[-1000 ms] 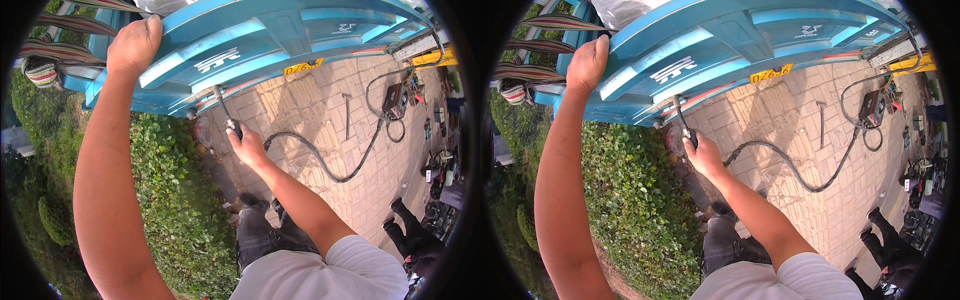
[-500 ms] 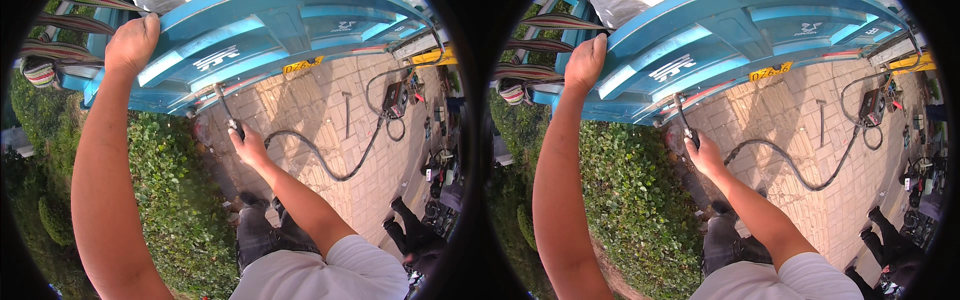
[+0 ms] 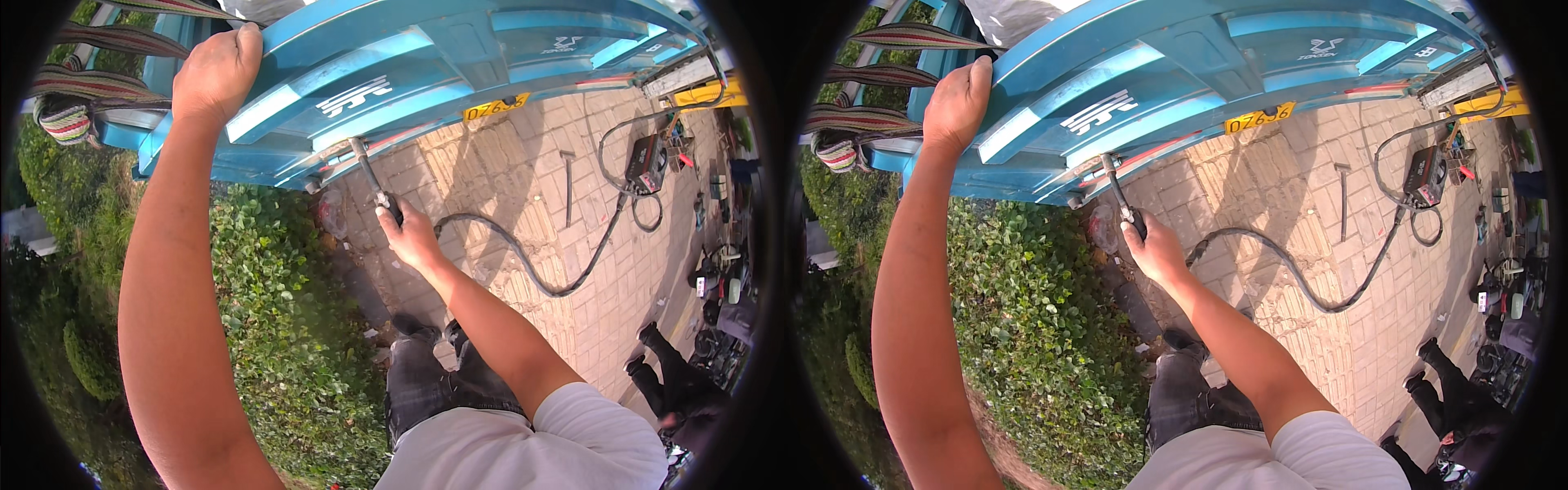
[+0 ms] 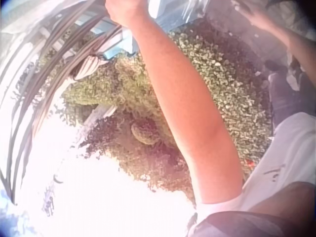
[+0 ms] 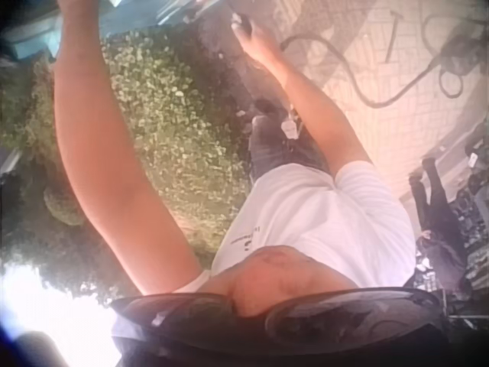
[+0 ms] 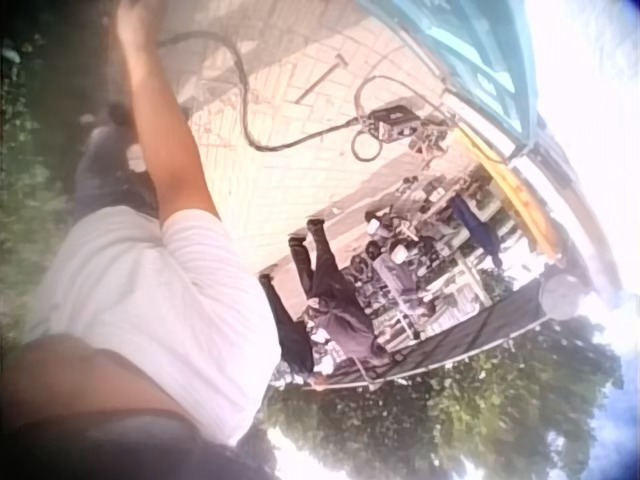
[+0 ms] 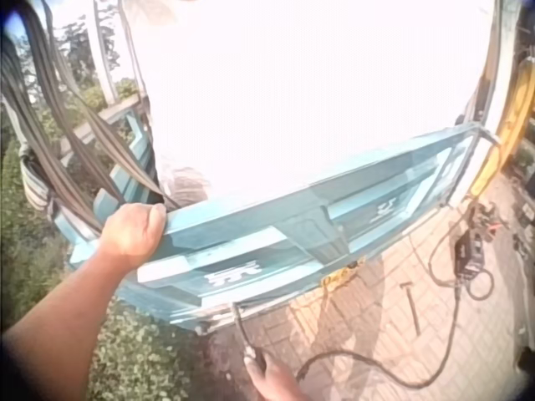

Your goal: The person welds the rear metal frame of a teal three-wheeled cargo vehicle using a handheld welding torch. They move along the lower edge, creating weld beads and sparks while occasionally repositioning the torch and cable.

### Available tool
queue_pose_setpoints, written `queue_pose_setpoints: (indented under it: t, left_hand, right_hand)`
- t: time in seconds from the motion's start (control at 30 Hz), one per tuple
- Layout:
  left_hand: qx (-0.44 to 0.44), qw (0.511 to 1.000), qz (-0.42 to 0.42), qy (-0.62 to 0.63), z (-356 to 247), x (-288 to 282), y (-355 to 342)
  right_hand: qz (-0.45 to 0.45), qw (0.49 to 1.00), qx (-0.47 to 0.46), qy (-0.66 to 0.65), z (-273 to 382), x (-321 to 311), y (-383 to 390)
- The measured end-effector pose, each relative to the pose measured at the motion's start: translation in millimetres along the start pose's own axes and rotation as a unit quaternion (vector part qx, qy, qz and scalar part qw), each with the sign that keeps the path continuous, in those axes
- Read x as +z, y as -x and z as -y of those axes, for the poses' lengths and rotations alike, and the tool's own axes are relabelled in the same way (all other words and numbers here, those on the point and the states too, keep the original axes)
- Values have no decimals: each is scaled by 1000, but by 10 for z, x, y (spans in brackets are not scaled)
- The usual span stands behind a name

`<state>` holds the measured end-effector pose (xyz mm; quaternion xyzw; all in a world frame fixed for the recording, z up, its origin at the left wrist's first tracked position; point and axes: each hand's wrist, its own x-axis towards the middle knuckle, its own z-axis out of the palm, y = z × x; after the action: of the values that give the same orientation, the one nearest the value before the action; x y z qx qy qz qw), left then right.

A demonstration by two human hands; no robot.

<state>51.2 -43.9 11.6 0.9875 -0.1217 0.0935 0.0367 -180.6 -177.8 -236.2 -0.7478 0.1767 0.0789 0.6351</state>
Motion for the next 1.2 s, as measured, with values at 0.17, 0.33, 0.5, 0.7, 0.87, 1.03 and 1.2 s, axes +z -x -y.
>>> queue_pose_setpoints:
  t: [0.17,0.33,0.5,0.7,0.87,1.03,1.2]
  left_hand:
    - [9,1000,-2,-5,41,18,-4]
    - [17,1000,-11,-8,51,44,-14]
    - [22,1000,-9,-2,67,44,-24]
    - [18,1000,8,1,93,45,-37]
    - [6,1000,3,0,73,51,-35]
    - [3,1000,-6,-6,15,15,-5]
    - [-5,1000,5,-6,2,-3,-6]
  right_hand:
    - [-9,999,-22,25,29,12,11]
    - [-35,997,-56,40,15,43,12]
    - [-37,997,-51,36,19,55,17]
    - [-23,999,-23,29,48,57,30]
    - [-20,999,-32,-6,-95,8,164]
    - [-5,1000,28,-10,-120,36,147]
    - [3,1000,11,-17,-35,18,62]
